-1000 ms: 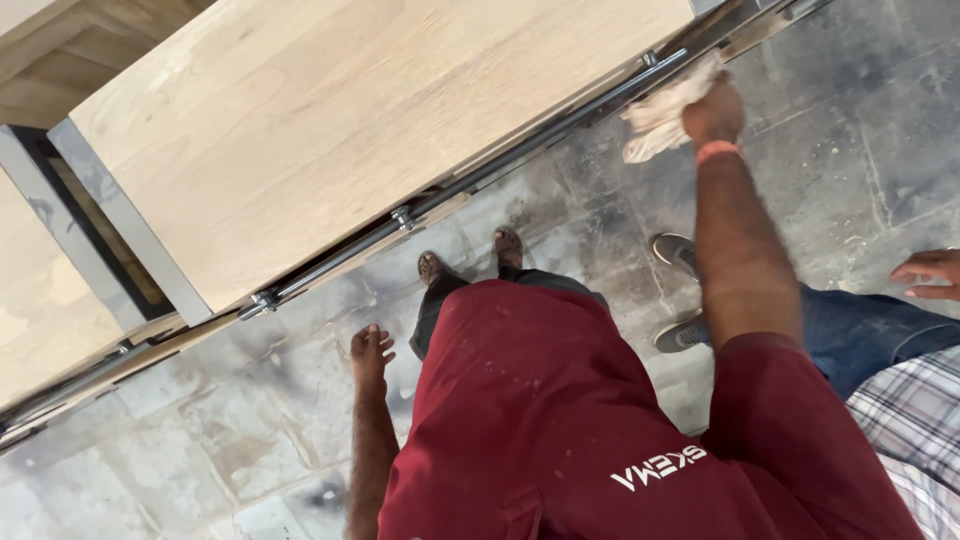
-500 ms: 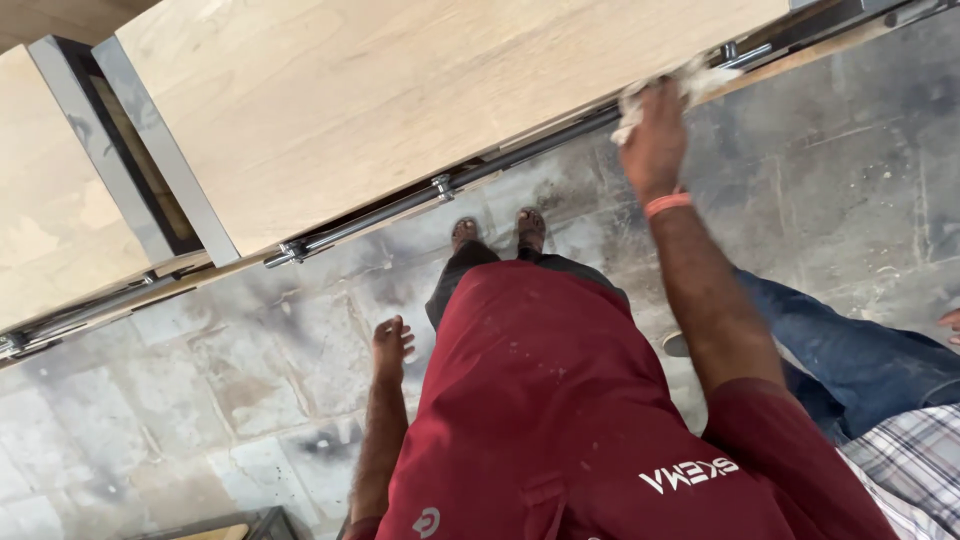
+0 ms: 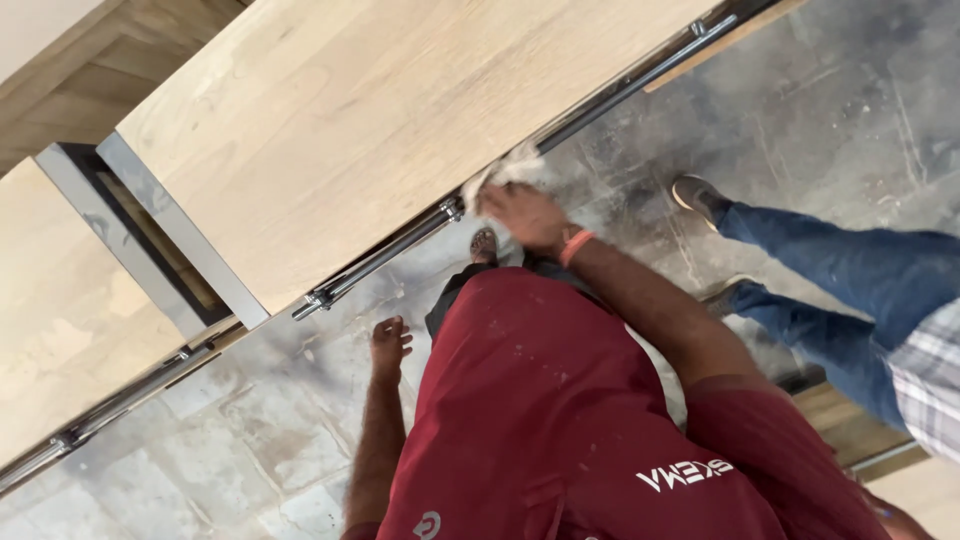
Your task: Wiping down and checking the alignment of cabinet doors and handles in a workshop.
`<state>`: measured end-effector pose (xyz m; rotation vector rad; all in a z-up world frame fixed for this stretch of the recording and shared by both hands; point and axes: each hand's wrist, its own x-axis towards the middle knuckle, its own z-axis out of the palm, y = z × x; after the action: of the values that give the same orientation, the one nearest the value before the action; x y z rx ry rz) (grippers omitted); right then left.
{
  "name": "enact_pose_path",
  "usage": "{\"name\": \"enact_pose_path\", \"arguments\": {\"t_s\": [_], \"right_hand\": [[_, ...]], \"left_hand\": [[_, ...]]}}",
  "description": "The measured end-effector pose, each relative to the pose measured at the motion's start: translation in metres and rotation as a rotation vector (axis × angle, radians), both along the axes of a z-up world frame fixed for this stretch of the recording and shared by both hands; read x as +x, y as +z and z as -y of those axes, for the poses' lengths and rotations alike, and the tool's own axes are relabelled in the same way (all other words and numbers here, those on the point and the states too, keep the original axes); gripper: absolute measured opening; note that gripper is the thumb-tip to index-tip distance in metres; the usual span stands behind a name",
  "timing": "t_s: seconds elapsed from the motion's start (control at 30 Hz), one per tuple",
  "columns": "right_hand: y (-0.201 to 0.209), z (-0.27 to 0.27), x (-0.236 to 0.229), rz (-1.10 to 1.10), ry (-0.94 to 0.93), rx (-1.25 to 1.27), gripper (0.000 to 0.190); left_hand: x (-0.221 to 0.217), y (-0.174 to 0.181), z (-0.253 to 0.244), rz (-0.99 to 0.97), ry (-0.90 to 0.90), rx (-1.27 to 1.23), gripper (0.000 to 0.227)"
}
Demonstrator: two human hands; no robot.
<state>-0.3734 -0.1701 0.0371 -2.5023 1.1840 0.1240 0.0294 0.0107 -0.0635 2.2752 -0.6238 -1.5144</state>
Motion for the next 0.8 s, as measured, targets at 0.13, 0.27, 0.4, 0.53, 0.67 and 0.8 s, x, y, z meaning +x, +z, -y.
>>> {"name": "enact_pose_path", "arguments": {"t_s": [0.13, 0.27, 0.4, 0.53, 0.67, 0.8], "right_hand": [[-0.047, -0.012, -0.069, 0.000, -0.296, -0.053, 0.044], [-0.032, -0.012, -0.114, 0.061, -0.737, -0.188, 0.069], [-0.040, -0.013, -0.107, 0.060, -0.809, -0.301, 0.075], [-0.079, -0.036, -0.038, 0.110, -0.678, -0.378, 0.063], [-0.022, -0.044, 0.022, 0.234, -0.530, -0.097, 0.056], [0.049, -0.040, 0.008, 0.209, -0.399, 0.060, 0.053]], "left_hand": [[0.022, 0.007, 0.014, -0.008, -0.061, -0.046, 0.045], [0.024, 0.018, 0.024, 0.006, -0.194, -0.092, 0.043], [0.011, 0.019, 0.044, -0.011, -0.345, -0.123, 0.039], [-0.016, 0.024, 0.059, -0.015, -0.465, -0.183, 0.039], [-0.052, 0.028, 0.078, -0.056, -0.581, -0.240, 0.041], [-0.092, 0.056, 0.104, -0.007, -0.715, -0.179, 0.043]]}}
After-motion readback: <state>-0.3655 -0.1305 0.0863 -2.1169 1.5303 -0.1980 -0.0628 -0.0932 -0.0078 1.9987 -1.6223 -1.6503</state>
